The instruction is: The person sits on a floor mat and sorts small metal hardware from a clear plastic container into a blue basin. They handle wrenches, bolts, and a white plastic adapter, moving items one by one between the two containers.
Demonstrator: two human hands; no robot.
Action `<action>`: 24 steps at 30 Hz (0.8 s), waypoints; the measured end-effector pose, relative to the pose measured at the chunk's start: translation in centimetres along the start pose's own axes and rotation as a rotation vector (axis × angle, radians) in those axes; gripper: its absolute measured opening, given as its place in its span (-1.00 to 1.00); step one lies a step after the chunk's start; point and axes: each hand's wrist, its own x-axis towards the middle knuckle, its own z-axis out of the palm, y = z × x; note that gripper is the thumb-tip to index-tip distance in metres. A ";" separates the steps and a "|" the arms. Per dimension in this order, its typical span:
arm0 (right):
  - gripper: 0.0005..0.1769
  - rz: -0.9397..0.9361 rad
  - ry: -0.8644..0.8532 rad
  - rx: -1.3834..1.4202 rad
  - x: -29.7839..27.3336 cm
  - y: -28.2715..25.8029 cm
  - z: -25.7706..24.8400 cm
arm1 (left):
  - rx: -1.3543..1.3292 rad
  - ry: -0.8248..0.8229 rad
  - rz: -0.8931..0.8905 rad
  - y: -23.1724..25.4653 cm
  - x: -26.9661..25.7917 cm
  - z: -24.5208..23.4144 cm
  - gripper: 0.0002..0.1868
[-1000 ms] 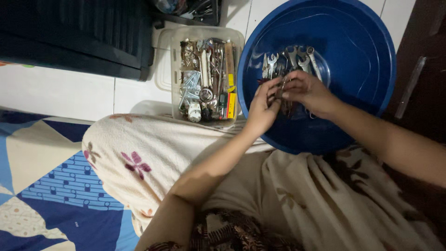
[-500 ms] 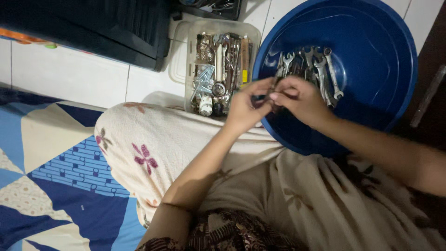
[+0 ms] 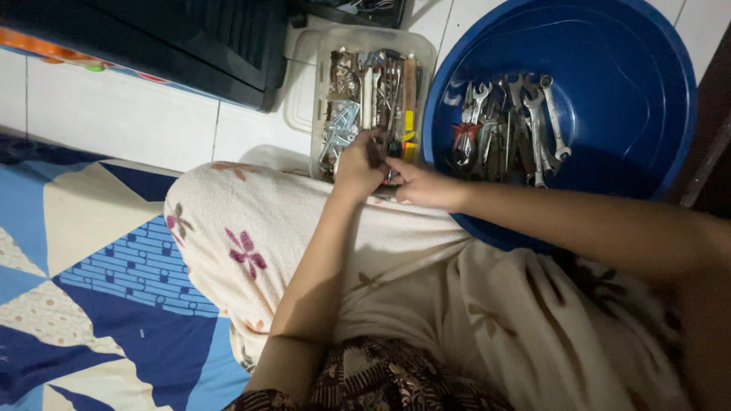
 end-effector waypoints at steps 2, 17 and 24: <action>0.03 -0.070 -0.013 0.065 0.5 0.8 0.5 | 0.167 0.034 -0.001 0.2 -0.4 0.0 -0.31; -0.72 -0.194 0.304 -0.125 -5.6 0.9 -12.0 | -0.217 0.164 0.270 7.7 -0.2 2.5 -0.56; -0.57 -0.182 0.288 -0.858 -6.6 5.0 -7.6 | -0.392 0.001 0.309 9.4 -1.7 10.3 -0.49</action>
